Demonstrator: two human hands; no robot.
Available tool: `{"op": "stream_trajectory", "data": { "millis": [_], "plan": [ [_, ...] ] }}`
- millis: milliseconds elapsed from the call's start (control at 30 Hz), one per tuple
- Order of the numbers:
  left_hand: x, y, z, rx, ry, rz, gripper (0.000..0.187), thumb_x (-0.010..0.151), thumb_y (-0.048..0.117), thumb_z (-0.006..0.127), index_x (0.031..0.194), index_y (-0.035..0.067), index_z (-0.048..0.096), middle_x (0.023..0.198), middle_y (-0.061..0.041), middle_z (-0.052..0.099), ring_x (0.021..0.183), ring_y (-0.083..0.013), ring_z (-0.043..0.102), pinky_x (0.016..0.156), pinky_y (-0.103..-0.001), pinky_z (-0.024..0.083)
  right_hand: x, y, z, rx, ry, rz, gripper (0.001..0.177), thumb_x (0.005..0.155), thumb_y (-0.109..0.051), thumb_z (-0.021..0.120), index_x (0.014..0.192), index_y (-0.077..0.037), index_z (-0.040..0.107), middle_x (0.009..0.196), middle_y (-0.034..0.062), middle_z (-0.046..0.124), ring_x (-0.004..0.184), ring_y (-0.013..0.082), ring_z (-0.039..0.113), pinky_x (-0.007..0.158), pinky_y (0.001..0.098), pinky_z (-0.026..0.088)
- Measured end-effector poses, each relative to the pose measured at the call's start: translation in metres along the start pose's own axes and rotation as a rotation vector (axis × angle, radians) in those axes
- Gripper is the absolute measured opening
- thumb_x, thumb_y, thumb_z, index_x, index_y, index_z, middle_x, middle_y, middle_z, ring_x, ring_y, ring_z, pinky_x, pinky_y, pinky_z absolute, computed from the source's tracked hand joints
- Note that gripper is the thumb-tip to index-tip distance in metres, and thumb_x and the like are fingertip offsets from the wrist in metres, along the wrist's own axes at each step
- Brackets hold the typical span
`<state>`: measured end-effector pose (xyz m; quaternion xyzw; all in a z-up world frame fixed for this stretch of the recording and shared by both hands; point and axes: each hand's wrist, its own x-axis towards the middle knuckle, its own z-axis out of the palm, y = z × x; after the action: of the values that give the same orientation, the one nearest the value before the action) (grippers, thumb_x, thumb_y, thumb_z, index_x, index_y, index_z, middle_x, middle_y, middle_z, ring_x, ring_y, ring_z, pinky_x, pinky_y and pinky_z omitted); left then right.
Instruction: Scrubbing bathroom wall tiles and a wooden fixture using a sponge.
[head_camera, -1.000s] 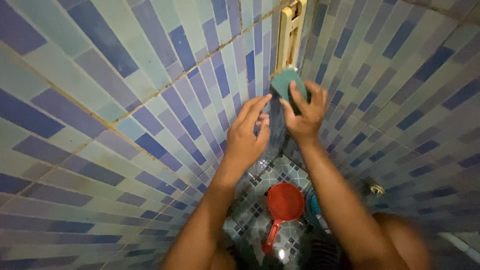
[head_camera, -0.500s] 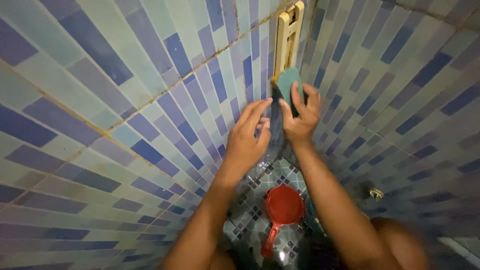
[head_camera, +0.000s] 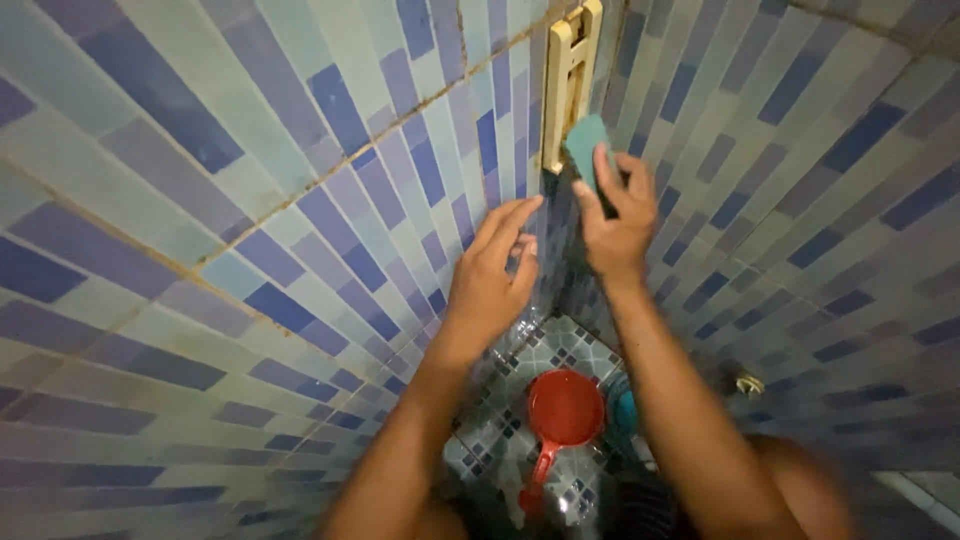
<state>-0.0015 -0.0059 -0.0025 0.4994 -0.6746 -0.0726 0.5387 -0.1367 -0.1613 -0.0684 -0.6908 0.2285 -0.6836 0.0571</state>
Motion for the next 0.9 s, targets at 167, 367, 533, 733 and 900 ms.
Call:
{"op": "stream_trajectory", "data": {
  "millis": [167, 367, 533, 733, 900],
  "plan": [
    [0.002, 0.009, 0.005, -0.017, -0.014, 0.005, 0.048, 0.094, -0.004, 0.057, 0.141, 0.004, 0.058, 0.13, -0.022, 0.063, 0.1, -0.0376, 0.074, 0.086, -0.044, 0.063, 0.041, -0.013, 0.0, -0.041, 0.098, -0.089, 0.048, 0.101, -0.012, 0.078, 0.145, -0.008, 0.061, 0.123, 0.0164, 0.062, 0.111, 0.0369, 0.062, 0.097, 0.0483, 0.046],
    [0.001, -0.005, 0.004, 0.01, -0.017, 0.001, 0.046, 0.094, -0.002, 0.055, 0.14, 0.003, 0.058, 0.13, -0.022, 0.062, 0.099, -0.0371, 0.074, 0.084, -0.043, 0.063, 0.003, 0.006, 0.015, -0.073, 0.061, -0.025, 0.058, 0.087, -0.002, 0.089, 0.14, -0.007, 0.065, 0.122, 0.0221, 0.059, 0.113, 0.0454, 0.06, 0.099, 0.0544, 0.044],
    [0.002, 0.001, 0.006, -0.022, -0.014, -0.001, 0.047, 0.094, -0.004, 0.057, 0.14, 0.003, 0.058, 0.13, -0.023, 0.062, 0.099, -0.0388, 0.074, 0.084, -0.044, 0.063, 0.02, -0.009, -0.002, -0.106, 0.046, -0.002, 0.056, 0.09, -0.007, 0.087, 0.142, -0.011, 0.065, 0.122, 0.0193, 0.061, 0.113, 0.0421, 0.061, 0.098, 0.0519, 0.045],
    [0.001, 0.002, 0.003, 0.004, -0.021, 0.006, 0.047, 0.094, -0.002, 0.056, 0.14, 0.004, 0.058, 0.13, -0.021, 0.063, 0.099, -0.0372, 0.074, 0.083, -0.042, 0.063, 0.015, 0.001, 0.021, -0.014, 0.087, -0.015, 0.056, 0.094, -0.004, 0.082, 0.146, -0.01, 0.06, 0.127, 0.0184, 0.061, 0.119, 0.0402, 0.061, 0.102, 0.0504, 0.045],
    [-0.003, -0.003, 0.004, 0.002, -0.023, -0.013, 0.048, 0.094, -0.003, 0.056, 0.141, 0.005, 0.058, 0.13, -0.022, 0.062, 0.1, -0.0388, 0.073, 0.084, -0.045, 0.063, 0.001, -0.006, 0.001, -0.053, -0.017, 0.023, 0.056, 0.092, -0.005, 0.083, 0.144, -0.009, 0.062, 0.124, 0.0214, 0.063, 0.115, 0.0436, 0.063, 0.098, 0.0541, 0.046]
  ]
}}
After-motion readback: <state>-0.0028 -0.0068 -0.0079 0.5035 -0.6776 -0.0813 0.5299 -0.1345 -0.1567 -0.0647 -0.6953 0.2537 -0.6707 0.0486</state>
